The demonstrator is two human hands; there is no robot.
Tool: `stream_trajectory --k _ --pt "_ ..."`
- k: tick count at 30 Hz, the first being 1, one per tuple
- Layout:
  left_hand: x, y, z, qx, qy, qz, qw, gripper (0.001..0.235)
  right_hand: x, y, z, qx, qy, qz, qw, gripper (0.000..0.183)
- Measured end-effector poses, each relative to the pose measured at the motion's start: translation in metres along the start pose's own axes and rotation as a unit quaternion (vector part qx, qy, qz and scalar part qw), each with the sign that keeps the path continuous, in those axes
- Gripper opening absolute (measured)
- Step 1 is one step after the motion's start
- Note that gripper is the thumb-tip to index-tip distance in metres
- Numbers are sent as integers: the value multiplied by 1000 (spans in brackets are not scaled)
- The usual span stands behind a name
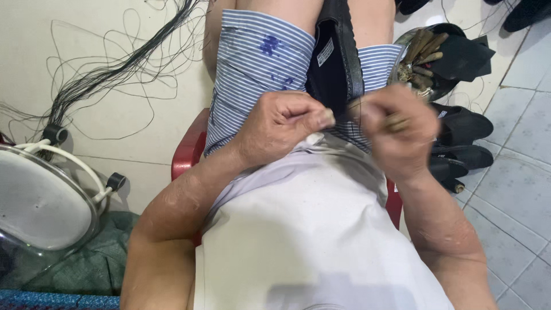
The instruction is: The person sits on the floor and sews a black slip-on shoe resting on their lap using a needle and thread. They repeatedly push the needle through the shoe's edge and pull the thread to stitch the sole.
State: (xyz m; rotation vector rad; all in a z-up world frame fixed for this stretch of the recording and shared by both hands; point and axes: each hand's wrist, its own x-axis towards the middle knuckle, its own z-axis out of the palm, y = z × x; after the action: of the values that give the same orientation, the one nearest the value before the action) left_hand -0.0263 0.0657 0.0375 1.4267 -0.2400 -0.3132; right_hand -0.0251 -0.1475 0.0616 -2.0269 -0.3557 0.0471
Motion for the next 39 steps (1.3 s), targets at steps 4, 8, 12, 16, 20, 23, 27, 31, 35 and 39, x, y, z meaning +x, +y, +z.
stream_trajectory --k 4,8,12,16,20,23,27,31,35,39 --pt "1 3 -1 84 121 35 989 21 19 63 -41 211 282 170 920 22" --pt "-7 -3 -25 205 142 152 957 35 -17 259 -170 276 395 304 822 10" --pt "-24 -33 -100 387 209 175 881 30 -93 403 -281 223 505 405 729 18" --pt "-40 -64 -155 543 258 10 799 20 -103 310 -226 -106 413 442 789 26" --pt "-18 -26 -79 504 176 -13 845 85 -77 149 -107 -109 254 305 911 4" --pt "-14 -27 -35 526 -33 114 842 98 -56 67 -37 14 45 361 931 12" --pt "-6 0 -4 -42 -9 109 993 22 -51 71 1 527 -11 305 793 43" --pt "16 -6 -3 -441 14 -16 897 19 -25 62 5 744 -70 138 650 27" --pt "39 -25 3 -339 39 -50 939 19 -8 45 13 751 -36 191 631 22" --pt "48 -21 7 1 87 23 996 29 -13 33 17 702 8 241 670 29"
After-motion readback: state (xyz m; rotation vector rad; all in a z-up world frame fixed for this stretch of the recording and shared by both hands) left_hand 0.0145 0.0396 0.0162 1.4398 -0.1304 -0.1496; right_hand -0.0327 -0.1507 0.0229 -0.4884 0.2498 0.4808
